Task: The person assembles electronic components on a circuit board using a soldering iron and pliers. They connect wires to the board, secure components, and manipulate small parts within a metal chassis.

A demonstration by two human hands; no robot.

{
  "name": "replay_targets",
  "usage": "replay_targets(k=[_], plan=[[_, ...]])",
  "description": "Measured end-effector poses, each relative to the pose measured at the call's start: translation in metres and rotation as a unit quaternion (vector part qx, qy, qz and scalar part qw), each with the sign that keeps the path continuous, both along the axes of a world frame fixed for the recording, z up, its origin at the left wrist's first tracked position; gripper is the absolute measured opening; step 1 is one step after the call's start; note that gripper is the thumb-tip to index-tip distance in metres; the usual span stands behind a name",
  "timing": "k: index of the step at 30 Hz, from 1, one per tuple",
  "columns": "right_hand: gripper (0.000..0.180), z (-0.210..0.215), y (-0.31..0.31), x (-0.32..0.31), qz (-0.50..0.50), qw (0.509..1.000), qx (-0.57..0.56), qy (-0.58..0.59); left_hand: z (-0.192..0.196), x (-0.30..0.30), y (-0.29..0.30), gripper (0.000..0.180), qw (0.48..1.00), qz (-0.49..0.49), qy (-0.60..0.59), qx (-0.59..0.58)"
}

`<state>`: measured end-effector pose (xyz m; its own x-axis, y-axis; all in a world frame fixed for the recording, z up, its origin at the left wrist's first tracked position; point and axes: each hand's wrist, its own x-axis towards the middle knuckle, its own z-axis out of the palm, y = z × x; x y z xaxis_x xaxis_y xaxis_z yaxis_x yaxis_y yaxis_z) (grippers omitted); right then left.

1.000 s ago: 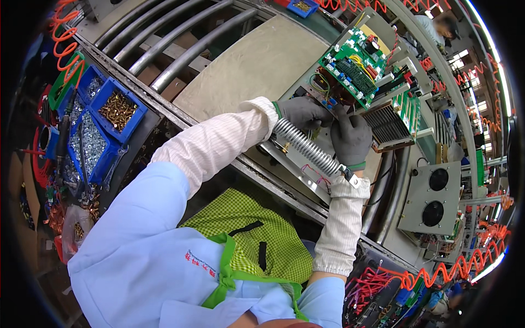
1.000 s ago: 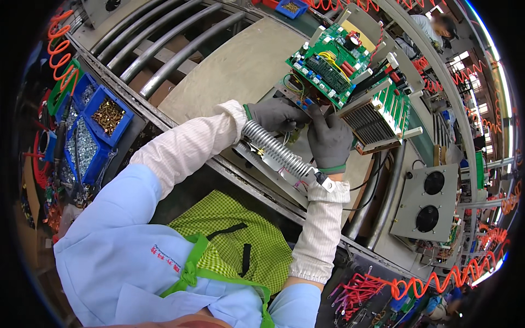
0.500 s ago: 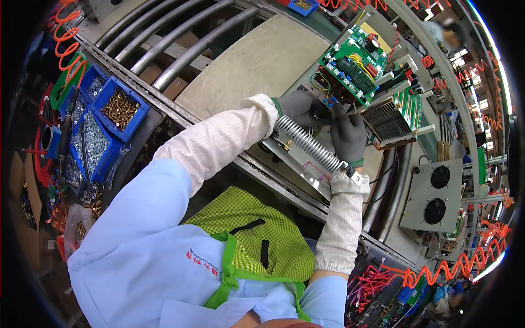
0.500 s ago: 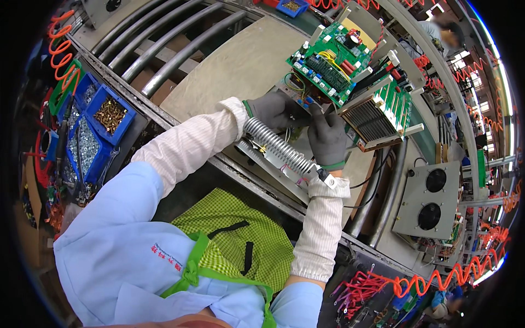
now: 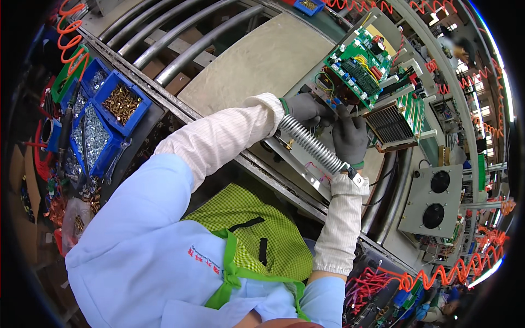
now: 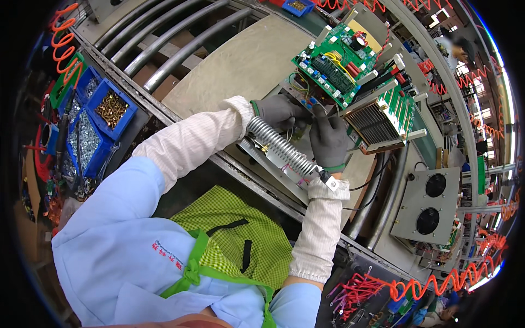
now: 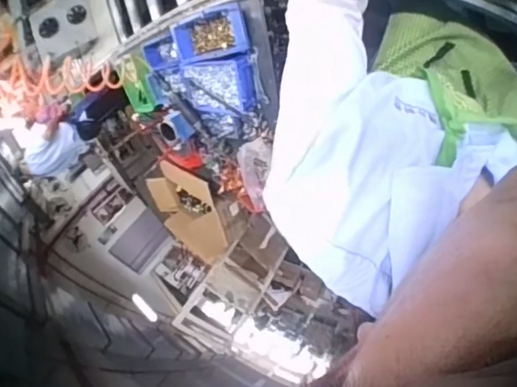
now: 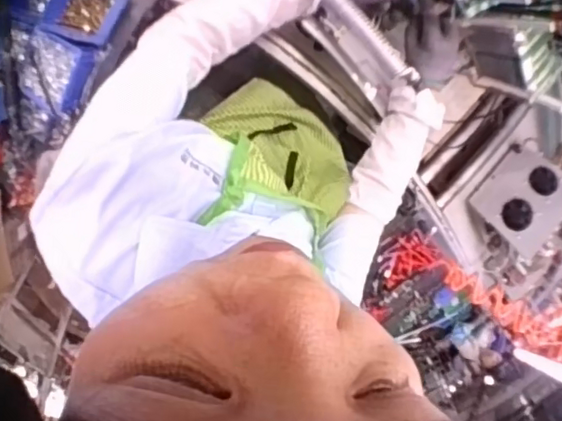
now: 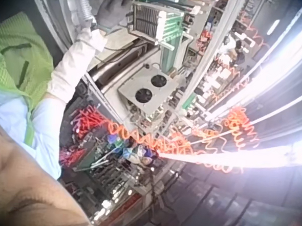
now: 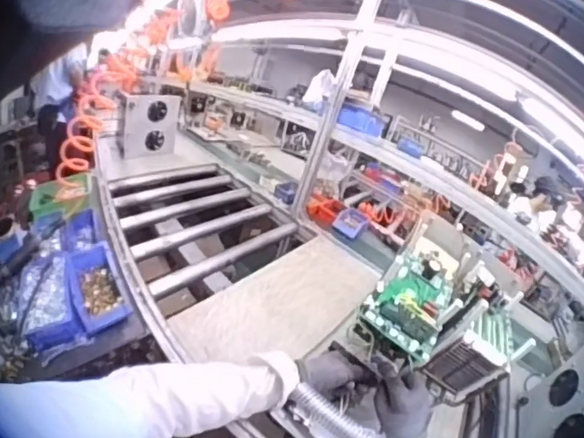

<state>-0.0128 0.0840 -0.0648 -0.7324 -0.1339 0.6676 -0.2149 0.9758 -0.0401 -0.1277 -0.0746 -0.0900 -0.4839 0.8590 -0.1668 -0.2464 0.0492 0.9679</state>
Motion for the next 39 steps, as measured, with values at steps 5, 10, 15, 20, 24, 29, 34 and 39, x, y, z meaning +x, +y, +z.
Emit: replay_targets(k=[5,10,15,20,24,29,34,39], plan=[[0.045,0.001,-0.002,0.002,-0.005,1.0,0.006,-0.007,-0.025,-0.009,0.0,0.027,0.758,0.057,0.62,0.196],[0.049,0.002,0.002,0.005,-0.014,1.0,0.018,0.0,-0.013,-0.001,0.002,0.019,0.906,-0.02,0.407,0.116],[0.047,0.004,0.005,0.016,-0.036,0.998,0.038,-0.045,0.004,0.004,-0.001,0.022,0.985,-0.007,0.154,0.079],[0.043,-0.001,0.008,0.004,0.047,0.997,-0.01,0.06,0.015,0.01,-0.012,0.028,0.992,-0.03,0.079,0.098],[0.05,0.005,0.008,0.007,0.043,0.998,-0.027,0.048,-0.012,-0.011,0.002,0.026,0.997,-0.019,-0.004,0.077],[0.045,0.007,0.007,0.015,0.009,0.999,-0.031,-0.002,-0.014,-0.008,0.003,0.038,0.997,-0.002,0.075,0.033],[0.032,0.006,0.001,0.014,-0.01,0.999,-0.041,0.019,-0.024,-0.013,-0.004,0.04,0.929,0.02,0.367,0.045],[0.023,0.007,-0.002,0.005,-0.013,0.997,-0.012,0.069,-0.018,-0.01,-0.007,0.032,0.856,0.016,0.517,0.018]])
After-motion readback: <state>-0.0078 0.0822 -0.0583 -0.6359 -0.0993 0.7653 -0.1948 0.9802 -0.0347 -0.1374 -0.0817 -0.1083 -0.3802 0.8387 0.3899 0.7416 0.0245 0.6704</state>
